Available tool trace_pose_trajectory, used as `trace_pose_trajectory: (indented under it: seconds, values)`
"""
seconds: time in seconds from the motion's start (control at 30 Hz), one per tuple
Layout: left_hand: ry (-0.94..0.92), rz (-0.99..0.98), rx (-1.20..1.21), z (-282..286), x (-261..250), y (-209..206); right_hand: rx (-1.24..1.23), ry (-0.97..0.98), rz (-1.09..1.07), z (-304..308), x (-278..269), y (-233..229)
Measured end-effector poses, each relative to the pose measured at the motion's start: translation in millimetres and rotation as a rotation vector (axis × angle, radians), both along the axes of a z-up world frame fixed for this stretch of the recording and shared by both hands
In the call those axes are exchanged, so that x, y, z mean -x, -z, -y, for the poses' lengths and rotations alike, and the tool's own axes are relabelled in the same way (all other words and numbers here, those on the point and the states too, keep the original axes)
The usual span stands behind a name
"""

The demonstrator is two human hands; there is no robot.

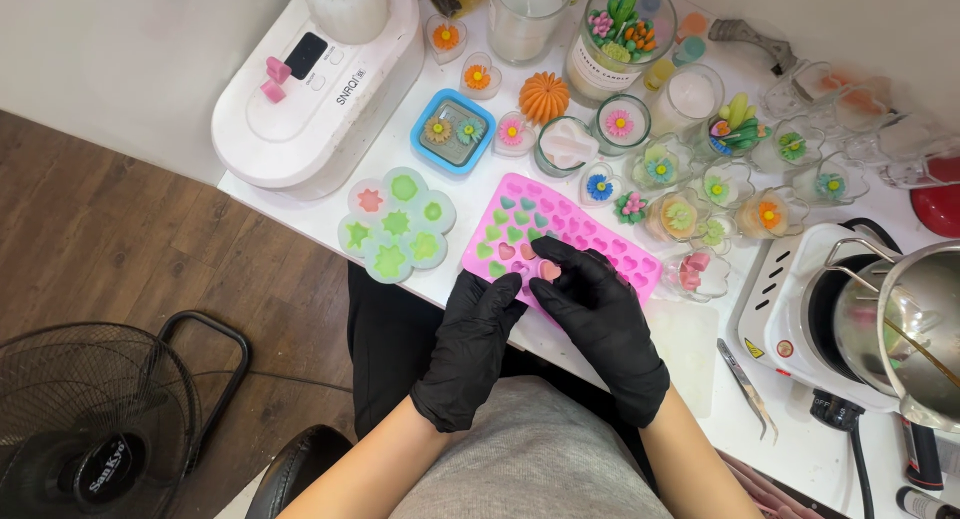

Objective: The recorder is removing small colorful wax shapes from silicone molds and organizing them at a candle-making station.

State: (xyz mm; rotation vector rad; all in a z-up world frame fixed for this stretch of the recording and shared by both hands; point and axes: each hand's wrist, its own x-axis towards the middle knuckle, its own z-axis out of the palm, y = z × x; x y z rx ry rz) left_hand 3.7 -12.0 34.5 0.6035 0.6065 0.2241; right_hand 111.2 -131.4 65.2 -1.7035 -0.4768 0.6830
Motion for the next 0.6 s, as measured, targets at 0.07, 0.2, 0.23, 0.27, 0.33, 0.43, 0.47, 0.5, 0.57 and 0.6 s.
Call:
trace_pose_trajectory:
  seconds: [0.07,0.2,0.23,0.27,0.33,0.43,0.47,0.5,0.57,0.6]
  values:
    - [0.010,0.010,-0.018,-0.6,-1.5,-1.8,-0.021,0.009,-0.038,-0.6,-1.0,0.6]
    - [0.021,0.000,-0.039,0.0,-7.0,7.4,0.013,0.039,0.012,0.8,1.2,8.5]
    - [0.000,-0.016,-0.040,0.8,-7.5,10.9,0.034,0.052,0.017,-0.2,1.7,6.9]
    - [-0.020,-0.032,-0.041,1.7,-8.3,14.5,0.056,0.064,0.021,-1.1,2.1,5.4]
    - [-0.025,-0.012,-0.044,2.0,-10.9,10.9,0.032,0.114,-0.020,2.0,0.1,4.3]
    - [-0.031,-0.050,-0.044,0.0,-15.8,-3.1,-0.028,0.263,-0.094,25.4,-5.9,11.4]
    - [-0.033,-0.107,-0.043,-1.6,-17.6,-8.8,-0.066,0.361,-0.126,35.7,-8.6,15.3]
    - [-0.030,-0.104,-0.043,-1.9,-16.9,-7.9,-0.067,0.364,-0.122,44.6,-13.2,7.9]
    - [-0.036,-0.152,-0.041,-4.1,-12.1,-6.0,-0.145,0.559,0.362,60.6,-19.4,-5.9]
    - [-0.036,-0.153,-0.043,-2.7,-11.1,-2.4,-0.146,0.560,0.361,69.2,-22.4,-11.2]
